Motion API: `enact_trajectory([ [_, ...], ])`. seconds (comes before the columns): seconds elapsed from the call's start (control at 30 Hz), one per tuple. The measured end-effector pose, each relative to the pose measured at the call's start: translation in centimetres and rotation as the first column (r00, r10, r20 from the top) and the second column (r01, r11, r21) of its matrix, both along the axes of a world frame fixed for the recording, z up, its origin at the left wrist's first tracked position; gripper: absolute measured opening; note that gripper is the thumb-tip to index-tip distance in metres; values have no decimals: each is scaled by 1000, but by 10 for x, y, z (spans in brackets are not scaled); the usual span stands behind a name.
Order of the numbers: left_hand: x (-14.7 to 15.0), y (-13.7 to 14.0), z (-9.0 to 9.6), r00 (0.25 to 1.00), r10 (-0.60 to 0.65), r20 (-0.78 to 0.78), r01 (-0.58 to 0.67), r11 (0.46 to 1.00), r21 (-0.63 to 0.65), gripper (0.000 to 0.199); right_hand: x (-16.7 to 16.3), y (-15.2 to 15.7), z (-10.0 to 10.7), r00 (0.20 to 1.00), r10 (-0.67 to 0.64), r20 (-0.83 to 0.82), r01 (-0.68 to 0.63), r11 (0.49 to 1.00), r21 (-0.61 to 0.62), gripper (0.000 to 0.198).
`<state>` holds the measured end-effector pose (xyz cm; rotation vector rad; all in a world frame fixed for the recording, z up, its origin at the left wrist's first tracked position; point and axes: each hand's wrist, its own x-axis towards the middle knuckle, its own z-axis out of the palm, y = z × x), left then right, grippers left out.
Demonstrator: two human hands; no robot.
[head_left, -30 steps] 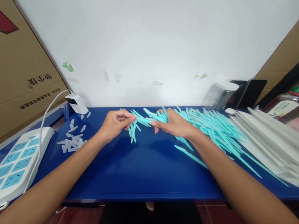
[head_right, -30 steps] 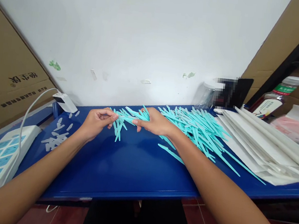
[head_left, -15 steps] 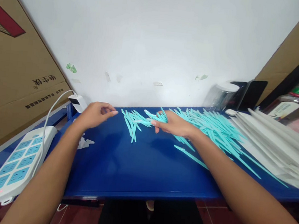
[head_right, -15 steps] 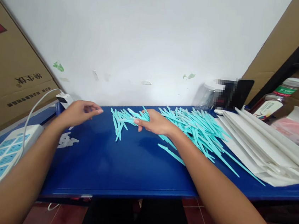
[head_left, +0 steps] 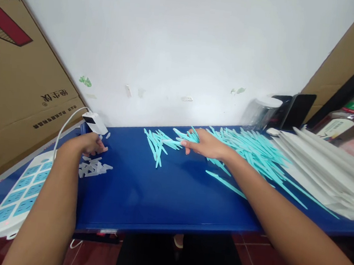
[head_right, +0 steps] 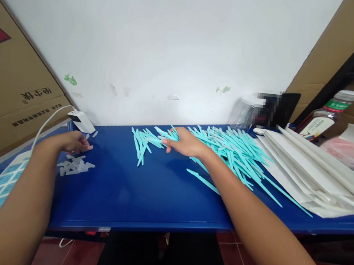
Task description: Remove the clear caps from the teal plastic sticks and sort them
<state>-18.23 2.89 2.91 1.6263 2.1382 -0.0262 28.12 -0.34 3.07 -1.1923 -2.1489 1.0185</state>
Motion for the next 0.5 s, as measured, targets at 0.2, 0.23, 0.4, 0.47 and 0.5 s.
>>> enact_trajectory([
  [0.2,16,7,-4,984,-127,123,111,985,132,54,1,4,-3,998,26,53,-24,999,-22,51],
  [0.23,22,6,-3,969,-170,179,132,970,206,55,0,4,-4,998,30,59,-30,999,-16,52],
  [0.4,87,-7,7,771,-474,426,134,774,619,58,-3,1,-5,997,71,45,-70,998,-7,49],
  [0.47,120,-16,7,703,-533,471,54,700,712,47,-5,0,-5,996,80,35,-79,996,-35,48],
  [0.5,134,-21,6,668,-553,498,19,681,732,43,-6,-1,-6,996,85,31,-83,995,-48,47],
])
